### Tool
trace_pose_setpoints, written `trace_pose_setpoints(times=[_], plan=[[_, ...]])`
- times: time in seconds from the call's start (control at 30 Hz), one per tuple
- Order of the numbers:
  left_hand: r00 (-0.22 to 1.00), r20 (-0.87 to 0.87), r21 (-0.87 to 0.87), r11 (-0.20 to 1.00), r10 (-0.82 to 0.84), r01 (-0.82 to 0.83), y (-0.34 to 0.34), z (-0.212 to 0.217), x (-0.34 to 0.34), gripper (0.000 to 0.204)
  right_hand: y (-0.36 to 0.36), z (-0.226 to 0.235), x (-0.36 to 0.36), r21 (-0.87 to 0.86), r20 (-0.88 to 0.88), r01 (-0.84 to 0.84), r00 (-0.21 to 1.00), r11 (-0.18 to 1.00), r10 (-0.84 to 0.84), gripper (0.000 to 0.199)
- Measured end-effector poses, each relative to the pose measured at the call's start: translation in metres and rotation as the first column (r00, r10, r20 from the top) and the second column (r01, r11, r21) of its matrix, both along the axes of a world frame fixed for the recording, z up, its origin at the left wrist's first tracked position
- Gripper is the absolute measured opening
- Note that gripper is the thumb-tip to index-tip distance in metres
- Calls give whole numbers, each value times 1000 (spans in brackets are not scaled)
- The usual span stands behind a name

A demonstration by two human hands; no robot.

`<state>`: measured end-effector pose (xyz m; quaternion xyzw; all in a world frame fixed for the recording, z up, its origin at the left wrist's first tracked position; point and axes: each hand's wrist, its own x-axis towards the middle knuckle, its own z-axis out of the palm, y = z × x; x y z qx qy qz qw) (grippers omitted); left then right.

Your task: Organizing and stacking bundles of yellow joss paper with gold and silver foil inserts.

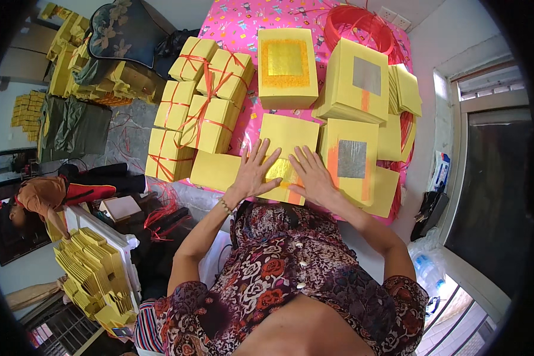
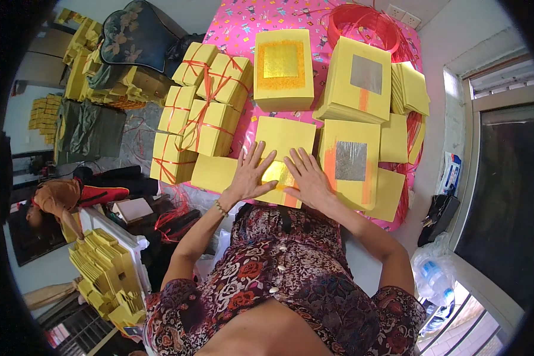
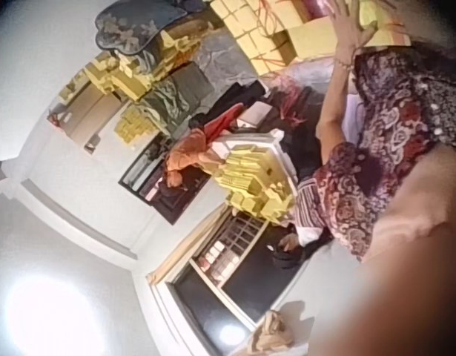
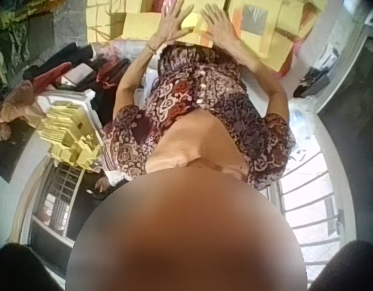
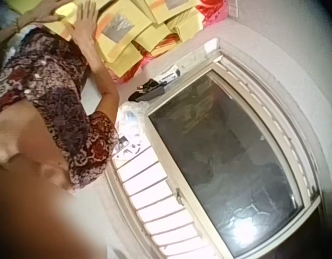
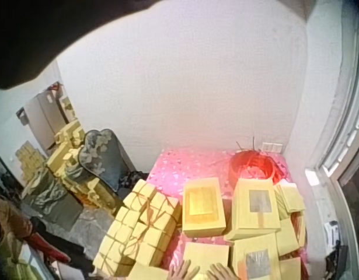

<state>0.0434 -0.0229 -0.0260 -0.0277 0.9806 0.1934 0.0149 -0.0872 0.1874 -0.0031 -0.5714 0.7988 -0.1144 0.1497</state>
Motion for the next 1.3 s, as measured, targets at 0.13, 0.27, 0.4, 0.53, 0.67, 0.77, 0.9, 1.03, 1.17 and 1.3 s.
trace_pose_setpoints(times=[0.13, 0.27, 0.4, 0.53, 0.67, 0.77, 0.9, 1.03, 1.17, 1.3], plan=[[999, -23, 46, 998, 31, -30, -1, 4, -3, 78, -7, -6, -14, -158, -38, 25, 999, 987, -31, 71], [948, -247, 208, 967, 200, -150, 13, 14, -3, 65, -16, -4, -28, -216, -2, 79, 997, 973, -81, 53], [867, -170, 517, 791, 469, -327, 42, 20, -5, 34, -15, -19, -37, -351, -70, -6, 997, 936, -19, 47], [795, 349, 822, 246, 496, -514, 55, 7, -10, 32, -17, -19, -42, -443, -111, -82, 993, 893, 36, 40], [696, 482, 873, -227, 532, -431, 58, 10, -42, 33, -19, -13, -46, -474, -147, -85, 989, 876, 16, 32], [626, 511, 860, -367, 589, -355, 54, 0, -52, 28, -24, -4, -39, -434, -148, -108, 988, 895, 48, 30], [610, 408, 911, -258, 679, -322, 44, -5, -24, 21, -33, 6, -22, -423, -9, -85, 996, 902, 89, 38], [576, 413, 898, -210, 705, -387, 27, 7, 34, 24, -48, 22, -4, -425, 4, -100, 994, 900, 112, 70], [497, 398, 901, -227, 771, -369, 15, -1, 91, 29, -69, 26, 28, -378, 65, -212, 965, 901, 254, 81], [409, 412, 895, -278, 814, -348, 8, -4, 118, 37, -94, 5, 60, -373, 19, -312, 939, 874, 343, 76]])
